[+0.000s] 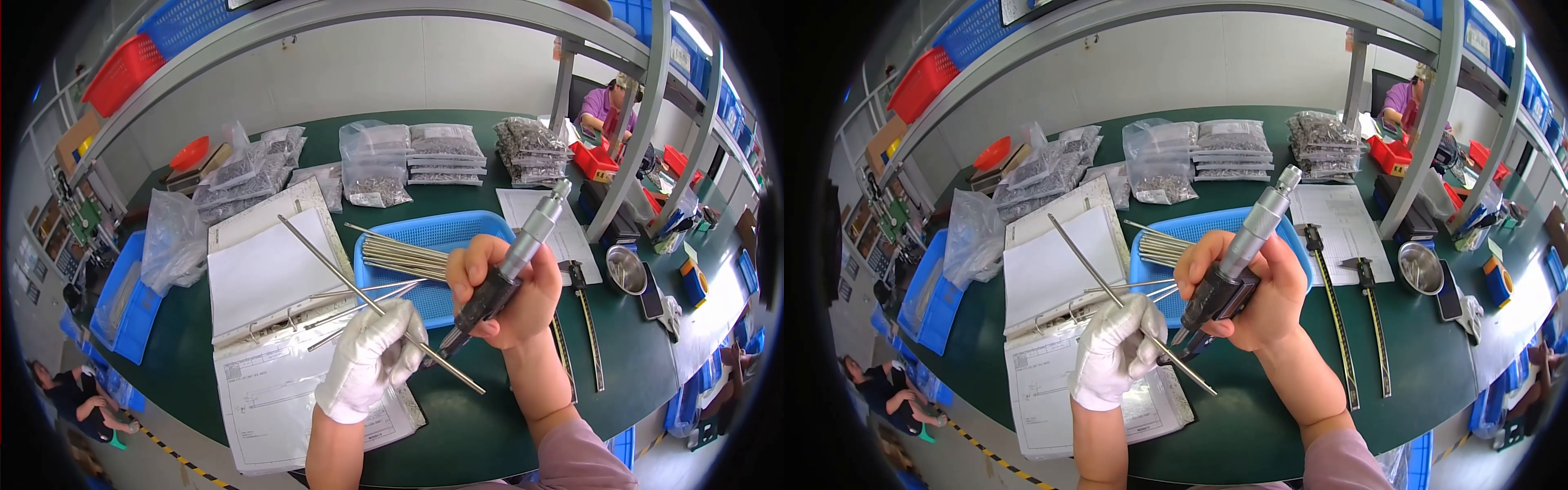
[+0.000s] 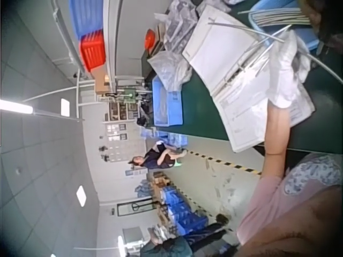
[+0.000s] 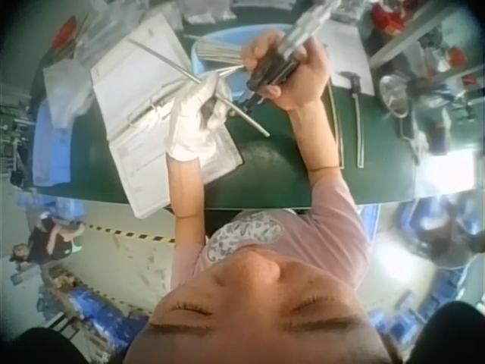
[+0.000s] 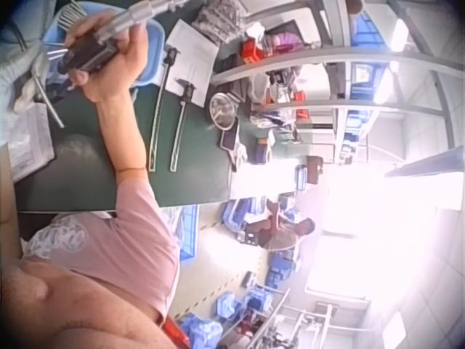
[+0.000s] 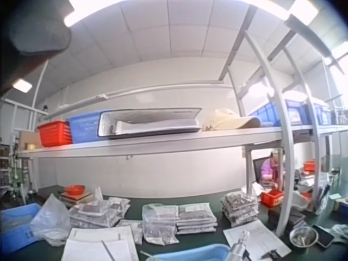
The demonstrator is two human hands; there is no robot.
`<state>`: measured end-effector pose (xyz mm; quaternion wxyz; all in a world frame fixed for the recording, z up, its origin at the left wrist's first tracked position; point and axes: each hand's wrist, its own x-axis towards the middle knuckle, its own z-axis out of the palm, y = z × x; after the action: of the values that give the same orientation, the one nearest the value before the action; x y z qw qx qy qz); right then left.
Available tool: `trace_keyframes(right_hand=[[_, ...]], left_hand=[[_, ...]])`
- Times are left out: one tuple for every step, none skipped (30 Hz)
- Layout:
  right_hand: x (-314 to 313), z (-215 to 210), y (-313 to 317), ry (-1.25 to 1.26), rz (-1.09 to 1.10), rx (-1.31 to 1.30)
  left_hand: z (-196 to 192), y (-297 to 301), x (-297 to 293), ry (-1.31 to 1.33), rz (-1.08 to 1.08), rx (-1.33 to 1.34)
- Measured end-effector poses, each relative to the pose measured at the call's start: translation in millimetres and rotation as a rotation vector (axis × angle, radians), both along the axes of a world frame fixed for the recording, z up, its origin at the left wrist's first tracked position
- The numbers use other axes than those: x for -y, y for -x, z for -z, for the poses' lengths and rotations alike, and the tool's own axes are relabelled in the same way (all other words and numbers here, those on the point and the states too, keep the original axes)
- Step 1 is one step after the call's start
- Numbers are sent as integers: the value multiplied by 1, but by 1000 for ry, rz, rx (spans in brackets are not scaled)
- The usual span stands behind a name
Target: Measuring the diameter and characteristics of metal rods using a digital micrometer at a quality control station.
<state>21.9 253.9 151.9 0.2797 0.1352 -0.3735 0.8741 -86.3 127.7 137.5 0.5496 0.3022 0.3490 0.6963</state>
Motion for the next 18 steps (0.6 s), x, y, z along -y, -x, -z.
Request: trace_keyframes(right_hand=[[0,0,0,3,8,16],[0,0,0,14,-7,21],[-1,0,0,22,-31,8],[-1,0,0,24,-24,27],[-1,0,0,54,-42,23],[-2,1,0,85,-72,2],[-2,1,0,82,-64,19],[-2,1,1,79,-64,8],[-2,2,1,73,-72,-19],[-2,2,1,75,-63,-4],[-3,3,2,82,-83,-10],[-3,3,2,91,-117,-40],[-3,4,2,90,-102,-16],[-3,5,3,109,-125,-19],[-3,5,3,127,-160,-41],[-4,6,4,129,-148,-22],[-4,6,4,132,-150,-22],[-4,6,4,133,-162,-39]], left_hand=[[0,0,0,-13,-7,-11],[1,0,0,-9,8,7],[1,0,-1,6,30,39],[1,0,-1,-5,23,25],[1,0,-2,-1,34,58],[2,0,-2,15,51,107],[2,0,-3,1,43,91],[3,0,-3,-1,44,108],[3,0,-3,15,53,142],[4,0,-3,-2,46,125],[4,1,-3,-14,57,126],[5,1,-4,-11,75,141],[5,1,-4,-27,69,127],[6,1,-5,-23,90,125],[7,1,-5,-3,117,132],[7,1,-6,-20,110,123],[8,1,-7,-25,120,136],[8,1,-7,-11,136,155]])
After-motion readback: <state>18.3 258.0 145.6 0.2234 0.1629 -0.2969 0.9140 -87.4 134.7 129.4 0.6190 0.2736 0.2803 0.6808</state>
